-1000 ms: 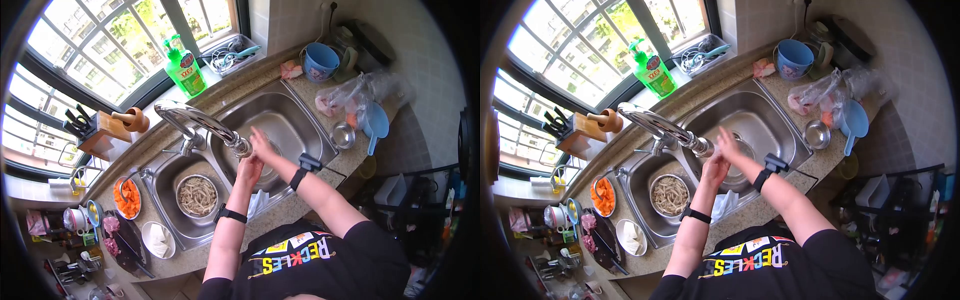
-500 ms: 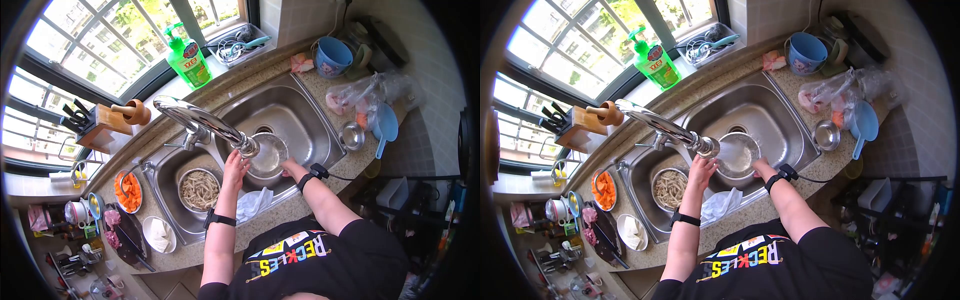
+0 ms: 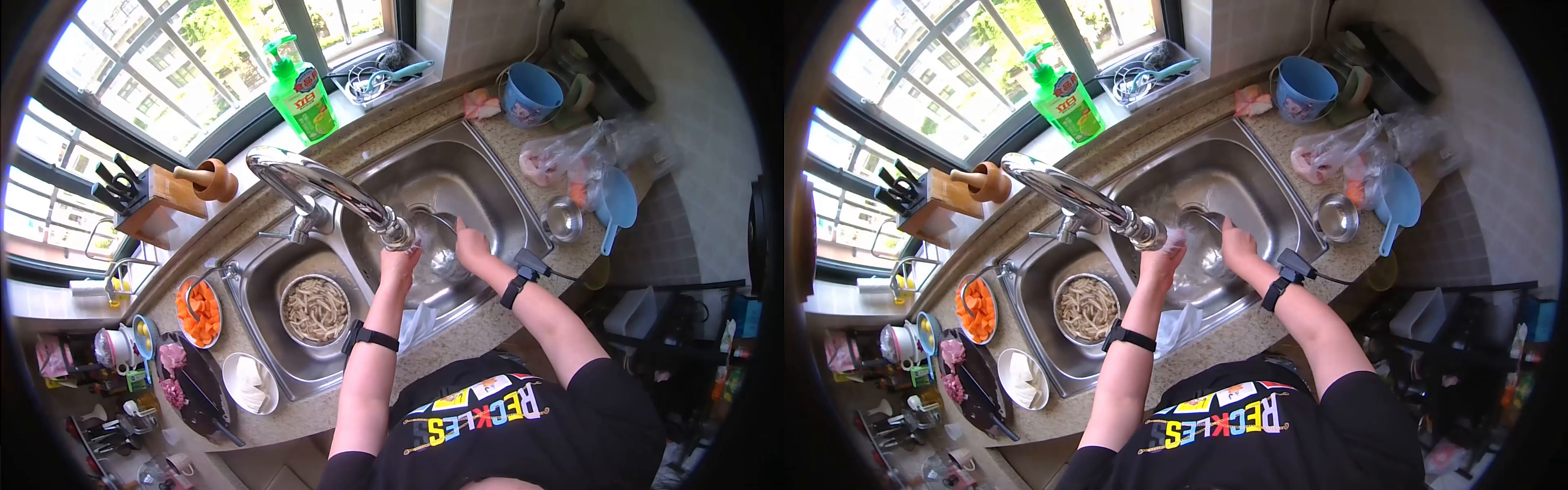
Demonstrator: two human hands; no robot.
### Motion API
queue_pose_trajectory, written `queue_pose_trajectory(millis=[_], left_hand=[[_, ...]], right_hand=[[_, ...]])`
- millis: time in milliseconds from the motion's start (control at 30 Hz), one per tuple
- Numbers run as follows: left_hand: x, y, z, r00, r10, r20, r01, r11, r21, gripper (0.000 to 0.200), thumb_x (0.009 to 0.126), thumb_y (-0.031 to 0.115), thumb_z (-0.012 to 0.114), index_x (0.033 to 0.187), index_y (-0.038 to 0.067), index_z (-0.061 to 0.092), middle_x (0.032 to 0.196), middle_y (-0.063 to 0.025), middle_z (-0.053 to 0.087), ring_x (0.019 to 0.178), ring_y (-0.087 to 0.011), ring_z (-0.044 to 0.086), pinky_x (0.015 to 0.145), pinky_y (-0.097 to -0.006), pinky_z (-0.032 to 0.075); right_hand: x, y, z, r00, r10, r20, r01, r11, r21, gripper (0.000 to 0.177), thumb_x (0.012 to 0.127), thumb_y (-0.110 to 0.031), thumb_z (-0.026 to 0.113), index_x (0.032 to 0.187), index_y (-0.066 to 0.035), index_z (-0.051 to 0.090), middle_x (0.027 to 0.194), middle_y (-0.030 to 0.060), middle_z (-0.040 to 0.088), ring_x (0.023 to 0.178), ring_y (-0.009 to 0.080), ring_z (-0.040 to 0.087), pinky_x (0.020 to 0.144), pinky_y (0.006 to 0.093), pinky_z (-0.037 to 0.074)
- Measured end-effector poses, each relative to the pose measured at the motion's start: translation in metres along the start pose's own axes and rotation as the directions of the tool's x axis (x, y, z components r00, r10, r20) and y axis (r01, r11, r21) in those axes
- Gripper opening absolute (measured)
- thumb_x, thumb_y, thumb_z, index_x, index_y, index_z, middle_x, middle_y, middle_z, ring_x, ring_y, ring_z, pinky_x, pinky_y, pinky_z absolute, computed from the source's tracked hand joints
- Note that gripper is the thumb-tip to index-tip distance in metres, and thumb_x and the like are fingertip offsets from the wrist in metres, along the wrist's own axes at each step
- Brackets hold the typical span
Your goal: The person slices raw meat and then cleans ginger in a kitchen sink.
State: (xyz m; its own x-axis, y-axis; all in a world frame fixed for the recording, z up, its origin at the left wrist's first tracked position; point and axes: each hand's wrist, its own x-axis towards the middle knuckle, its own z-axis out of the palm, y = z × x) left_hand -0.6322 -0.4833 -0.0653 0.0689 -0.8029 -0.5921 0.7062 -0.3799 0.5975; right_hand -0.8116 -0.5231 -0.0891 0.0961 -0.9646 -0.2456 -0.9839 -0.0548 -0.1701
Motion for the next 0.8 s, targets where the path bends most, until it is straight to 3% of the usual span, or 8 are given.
queue_pose_trajectory(millis=[200, 333, 433, 467, 567, 700, 767, 800], left_hand=[[-0.007, 0.0, -0.008, 0.999, 0.047, 0.022, -0.047, 0.999, 0.002, 0.02, 0.085, 0.007, 0.054, 0.105, 0.005, 0.054, 0.1, -0.0077, 0.06, 0.094, -0.0213, 0.06, 0.087, -0.0379, 0.048], [-0.016, 0.009, -0.021, 0.996, 0.087, 0.036, -0.089, 0.995, 0.048, 0.023, 0.086, 0.006, 0.05, 0.108, 0.004, 0.052, 0.109, -0.0112, 0.057, 0.102, -0.0254, 0.057, 0.088, -0.0399, 0.048], [-0.031, 0.022, -0.027, 0.996, 0.063, -0.066, -0.057, 0.993, 0.099, 0.031, 0.086, 0.009, 0.052, 0.117, 0.006, 0.049, 0.117, -0.0124, 0.053, 0.107, -0.028, 0.053, 0.086, -0.0414, 0.048], [-0.031, 0.024, -0.035, 0.992, 0.1, -0.081, -0.089, 0.987, 0.137, 0.035, 0.087, 0.01, 0.053, 0.121, 0.008, 0.047, 0.119, -0.0127, 0.051, 0.108, -0.029, 0.052, 0.085, -0.0414, 0.048], [-0.026, 0.038, -0.066, 0.971, 0.183, -0.152, -0.153, 0.97, 0.19, 0.048, 0.087, 0.011, 0.054, 0.132, 0.012, 0.038, 0.122, -0.0143, 0.047, 0.11, -0.0303, 0.05, 0.084, -0.0397, 0.047], [-0.016, 0.071, -0.099, 0.865, 0.335, -0.374, -0.283, 0.94, 0.188, 0.062, 0.082, 0.006, 0.059, 0.135, 0.011, 0.028, 0.12, -0.0137, 0.046, 0.107, -0.028, 0.051, 0.082, -0.037, 0.047], [-0.003, 0.091, -0.121, 0.813, 0.384, -0.438, -0.324, 0.923, 0.207, 0.069, 0.08, 0.005, 0.061, 0.137, 0.011, 0.024, 0.122, -0.0121, 0.044, 0.109, -0.0259, 0.049, 0.084, -0.0387, 0.044], [0.002, 0.103, -0.127, 0.799, 0.422, -0.43, -0.344, 0.905, 0.249, 0.072, 0.078, 0.006, 0.062, 0.138, 0.012, 0.022, 0.124, -0.011, 0.043, 0.111, -0.0251, 0.046, 0.087, -0.0418, 0.041]], right_hand=[[-0.004, 0.01, -0.058, 0.869, -0.383, -0.315, 0.291, 0.908, -0.301, 0.058, 0.082, -0.006, 0.049, 0.137, -0.018, 0.036, 0.074, 0.0122, 0.058, 0.07, 0.0284, 0.063, 0.057, 0.0387, 0.052], [-0.004, 0.003, -0.05, 0.945, -0.18, -0.273, 0.202, 0.978, 0.052, 0.067, 0.075, -0.002, 0.052, 0.138, -0.017, 0.034, 0.086, 0.0171, 0.062, 0.075, 0.0357, 0.062, 0.067, 0.0451, 0.05], [0.005, 0.008, 0.005, 0.986, 0.039, -0.162, 0.023, 0.932, 0.362, 0.051, 0.072, 0.0, 0.049, 0.123, -0.008, 0.049, 0.095, 0.0217, 0.062, 0.078, 0.0375, 0.063, 0.071, 0.0461, 0.051], [0.006, 0.003, 0.016, 0.919, 0.234, 0.316, -0.393, 0.505, 0.769, 0.042, 0.074, 0.001, 0.045, 0.115, -0.004, 0.053, 0.094, 0.0198, 0.062, 0.077, 0.033, 0.065, 0.064, 0.0489, 0.054], [-0.002, 0.009, 0.066, 0.756, 0.168, 0.633, -0.65, 0.07, 0.757, 0.03, 0.078, 0.003, 0.047, 0.106, 0.002, 0.057, 0.089, 0.0193, 0.062, 0.074, 0.0338, 0.064, 0.055, 0.0508, 0.054], [-0.006, 0.018, 0.099, 0.695, 0.08, 0.714, -0.718, 0.02, 0.696, 0.033, 0.081, -0.003, 0.053, 0.114, 0.002, 0.051, 0.09, 0.019, 0.062, 0.072, 0.034, 0.064, 0.055, 0.0511, 0.054], [-0.018, 0.004, 0.062, 0.768, 0.177, 0.615, -0.621, 0.438, 0.65, 0.04, 0.082, -0.013, 0.057, 0.119, -0.001, 0.047, 0.097, 0.0204, 0.061, 0.083, 0.0359, 0.063, 0.067, 0.0524, 0.053], [-0.015, 0.003, 0.076, 0.767, 0.186, 0.614, -0.626, 0.429, 0.652, 0.04, 0.082, -0.013, 0.057, 0.119, -0.001, 0.047, 0.097, 0.0204, 0.061, 0.083, 0.0359, 0.063, 0.067, 0.0524, 0.053]])
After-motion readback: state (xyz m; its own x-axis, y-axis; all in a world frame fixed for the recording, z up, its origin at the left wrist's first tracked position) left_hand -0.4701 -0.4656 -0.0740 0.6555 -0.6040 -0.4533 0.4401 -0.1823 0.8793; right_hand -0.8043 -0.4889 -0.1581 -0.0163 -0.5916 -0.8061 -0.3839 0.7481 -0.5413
